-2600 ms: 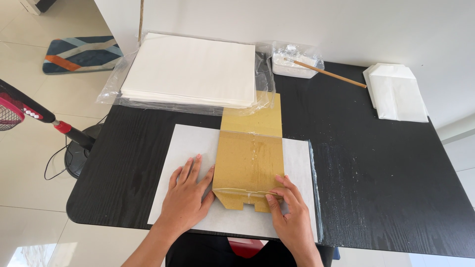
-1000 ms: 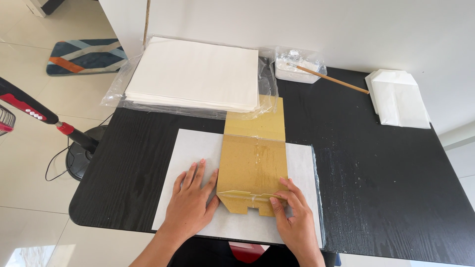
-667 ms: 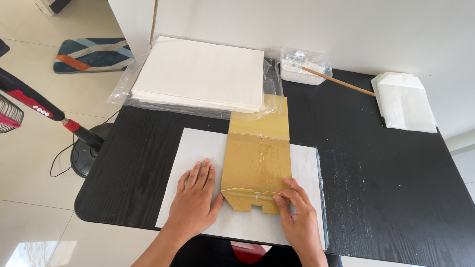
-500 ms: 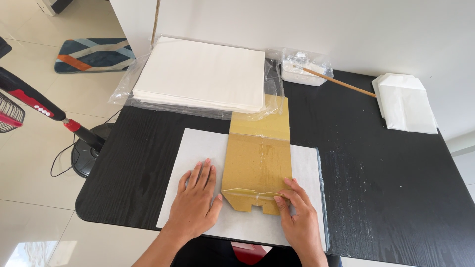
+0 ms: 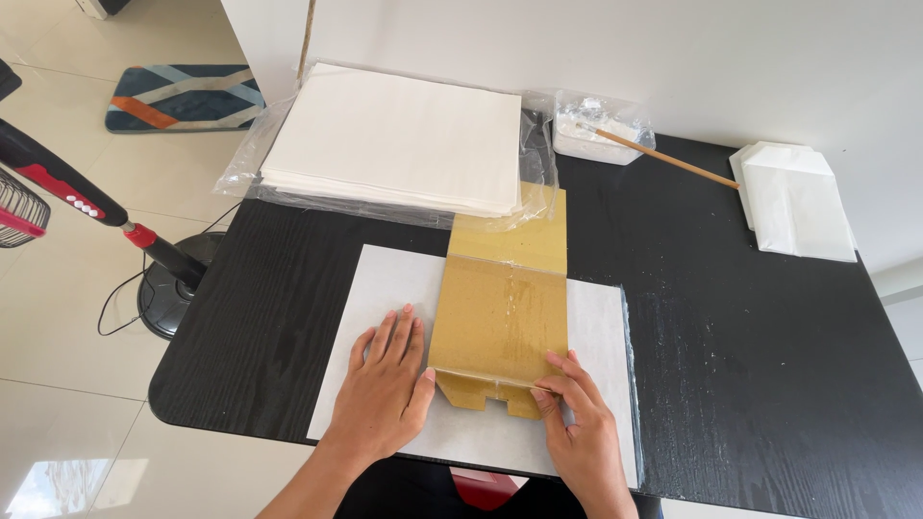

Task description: Manually folding and gluing paper sheets to create bags using a template and a brush.

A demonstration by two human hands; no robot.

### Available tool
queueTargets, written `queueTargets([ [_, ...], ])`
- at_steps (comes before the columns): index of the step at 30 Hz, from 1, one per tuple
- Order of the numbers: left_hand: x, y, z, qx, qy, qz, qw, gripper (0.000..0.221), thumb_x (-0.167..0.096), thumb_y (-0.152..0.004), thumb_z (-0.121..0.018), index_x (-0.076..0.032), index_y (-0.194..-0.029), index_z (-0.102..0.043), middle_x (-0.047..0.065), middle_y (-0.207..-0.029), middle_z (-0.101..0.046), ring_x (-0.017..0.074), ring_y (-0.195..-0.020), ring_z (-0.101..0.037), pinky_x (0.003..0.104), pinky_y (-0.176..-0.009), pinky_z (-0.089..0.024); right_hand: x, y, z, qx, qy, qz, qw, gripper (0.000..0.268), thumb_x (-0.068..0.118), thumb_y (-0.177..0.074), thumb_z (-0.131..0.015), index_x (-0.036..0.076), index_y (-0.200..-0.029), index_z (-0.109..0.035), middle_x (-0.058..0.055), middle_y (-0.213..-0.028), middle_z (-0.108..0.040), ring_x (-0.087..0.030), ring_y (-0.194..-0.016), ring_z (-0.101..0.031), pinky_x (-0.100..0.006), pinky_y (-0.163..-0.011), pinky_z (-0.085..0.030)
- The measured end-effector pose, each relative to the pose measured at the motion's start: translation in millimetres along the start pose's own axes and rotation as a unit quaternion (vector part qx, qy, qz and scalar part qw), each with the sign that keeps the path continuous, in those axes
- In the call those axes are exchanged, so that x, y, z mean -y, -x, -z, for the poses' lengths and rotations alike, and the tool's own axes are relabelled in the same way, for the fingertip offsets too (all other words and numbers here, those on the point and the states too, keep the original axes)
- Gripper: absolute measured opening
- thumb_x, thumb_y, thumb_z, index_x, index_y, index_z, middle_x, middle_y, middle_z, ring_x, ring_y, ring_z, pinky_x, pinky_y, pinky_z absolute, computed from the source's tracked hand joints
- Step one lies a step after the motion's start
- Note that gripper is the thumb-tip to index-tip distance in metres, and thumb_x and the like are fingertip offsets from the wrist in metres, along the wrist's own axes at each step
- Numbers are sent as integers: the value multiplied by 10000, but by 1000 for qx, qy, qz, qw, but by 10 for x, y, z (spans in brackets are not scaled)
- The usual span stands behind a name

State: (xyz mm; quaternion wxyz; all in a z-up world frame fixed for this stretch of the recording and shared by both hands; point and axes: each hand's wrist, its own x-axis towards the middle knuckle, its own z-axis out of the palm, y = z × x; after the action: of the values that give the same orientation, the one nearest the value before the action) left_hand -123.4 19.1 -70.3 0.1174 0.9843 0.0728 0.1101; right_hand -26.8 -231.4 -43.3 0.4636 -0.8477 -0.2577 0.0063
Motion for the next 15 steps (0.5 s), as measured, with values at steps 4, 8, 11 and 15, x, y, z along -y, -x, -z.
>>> queueTargets([
  [4, 0, 0, 16, 3, -2, -3, 1000, 648, -375, -1030, -255, 7, -1547, -338, 178, -1678, -247, 291, -1561, -186, 473, -1224, -129, -15, -1, 6, 3, -3, 4, 1000, 123, 173, -960, -640, 100, -966, -740, -95, -1392, -669, -304, -1487, -485, -388, -1118, -473],
  [8, 4, 4, 4, 9, 8, 1, 1000, 650, -375, -1033, -246, 8, -1552, -322, 172, -1684, -228, 290, -1564, -166, 473, -1225, -112, -27, 4, 8, 12, -1, -1, 1000, 118, 169, -956, -644, 98, -972, -737, -107, -1405, -664, -305, -1496, -470, -392, -1135, -453],
  [11, 13, -2, -9, 9, 6, 1, 1000, 648, -374, -1035, -242, 6, -1554, -317, 168, -1687, -221, 288, -1566, -157, 474, -1225, -109, -38, 3, 8, 15, -2, 4, 1000, 119, 164, -959, -640, 98, -974, -737, -107, -1397, -666, -308, -1498, -467, -392, -1138, -449],
  [15, 2, -5, 8, 15, 15, 5, 1000, 651, -366, -1020, -263, 11, -1547, -326, 171, -1686, -223, 292, -1560, -173, 480, -1220, -121, -39, 10, 19, 33, -3, 7, 999, 129, 157, -968, -626, 93, -998, -734, -120, -1384, -680, -331, -1524, -416, -405, -1166, -422],
])
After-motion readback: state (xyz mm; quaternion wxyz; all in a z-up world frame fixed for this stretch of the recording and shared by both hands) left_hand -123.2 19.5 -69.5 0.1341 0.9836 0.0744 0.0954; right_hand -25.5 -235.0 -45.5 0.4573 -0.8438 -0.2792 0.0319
